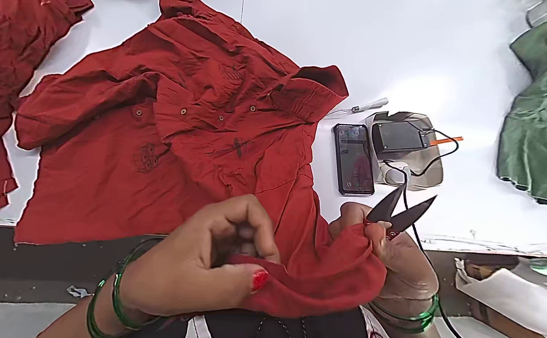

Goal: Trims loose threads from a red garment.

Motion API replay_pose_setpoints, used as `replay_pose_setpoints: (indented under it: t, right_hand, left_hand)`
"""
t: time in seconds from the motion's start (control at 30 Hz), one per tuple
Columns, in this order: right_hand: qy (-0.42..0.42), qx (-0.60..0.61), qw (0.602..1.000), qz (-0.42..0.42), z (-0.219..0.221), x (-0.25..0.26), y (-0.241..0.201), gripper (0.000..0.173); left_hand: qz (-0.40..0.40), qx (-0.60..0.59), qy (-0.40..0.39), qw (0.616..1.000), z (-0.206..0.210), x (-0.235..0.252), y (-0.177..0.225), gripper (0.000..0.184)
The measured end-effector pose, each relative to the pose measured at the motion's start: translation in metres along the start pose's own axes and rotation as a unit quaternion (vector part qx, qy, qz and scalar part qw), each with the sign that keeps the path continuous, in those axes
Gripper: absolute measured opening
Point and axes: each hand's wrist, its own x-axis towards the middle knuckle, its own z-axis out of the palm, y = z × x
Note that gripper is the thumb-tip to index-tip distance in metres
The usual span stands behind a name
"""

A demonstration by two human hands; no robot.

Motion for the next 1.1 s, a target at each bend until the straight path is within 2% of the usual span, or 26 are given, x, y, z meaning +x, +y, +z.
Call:
replay_pose_setpoints:
  t: [0.07, 0.1, 0.2, 0.27, 0.33, 0.4, 0.47, 0.53, 0.63, 0.8, 0.97, 1.1]
  right_hand:
    - [-0.027, -0.058, 0.998, -0.004, 0.000, 0.003, -0.001, 0.014]
    - [-0.040, -0.101, 0.994, -0.008, 0.000, 0.005, -0.003, 0.015]
    - [-0.042, -0.226, 0.973, -0.024, 0.004, 0.008, -0.007, 0.025]
    - [-0.024, -0.303, 0.951, -0.058, 0.007, 0.004, -0.004, 0.029]
    - [-0.014, -0.321, 0.943, -0.085, 0.007, 0.001, 0.000, 0.023]
    - [-0.020, -0.248, 0.966, -0.066, 0.006, 0.000, 0.000, 0.017]
    - [-0.024, -0.120, 0.992, -0.037, 0.003, 0.000, 0.000, 0.015]
    - [-0.017, -0.007, 1.000, -0.012, 0.005, 0.000, 0.001, 0.018]
    - [-0.018, 0.074, 0.997, 0.014, 0.007, 0.000, 0.002, 0.020]
    - [-0.048, 0.142, 0.988, 0.031, 0.006, 0.000, 0.000, 0.027]
    - [-0.059, 0.147, 0.987, 0.018, 0.003, 0.000, 0.002, 0.027]
    - [-0.053, 0.140, 0.989, 0.007, 0.003, -0.002, 0.004, 0.028]
  left_hand:
    - [-0.034, 0.031, -0.037, 0.998, 0.002, 0.000, -0.002, 0.028]
    - [-0.042, 0.038, -0.046, 0.997, 0.003, 0.000, -0.004, 0.027]
    - [-0.040, 0.057, -0.041, 0.997, 0.003, -0.002, -0.004, 0.009]
    - [-0.035, 0.036, -0.028, 0.998, 0.003, -0.003, -0.002, 0.016]
    - [-0.023, -0.002, -0.033, 0.999, 0.002, -0.004, -0.002, 0.024]
    - [-0.020, -0.020, -0.033, 0.999, 0.002, -0.005, -0.003, 0.033]
    - [-0.021, 0.009, -0.018, 1.000, 0.005, -0.005, -0.005, 0.036]
    - [-0.024, 0.081, -0.017, 0.996, 0.008, -0.004, -0.004, 0.024]
    - [-0.022, 0.117, -0.018, 0.993, 0.009, -0.004, -0.004, 0.009]
    - [-0.027, -0.020, -0.051, 0.998, 0.000, -0.007, -0.001, 0.016]
    - [-0.014, -0.011, -0.071, 0.997, 0.000, -0.009, 0.003, 0.024]
    - [-0.010, 0.003, -0.068, 0.998, 0.001, -0.010, 0.004, 0.022]
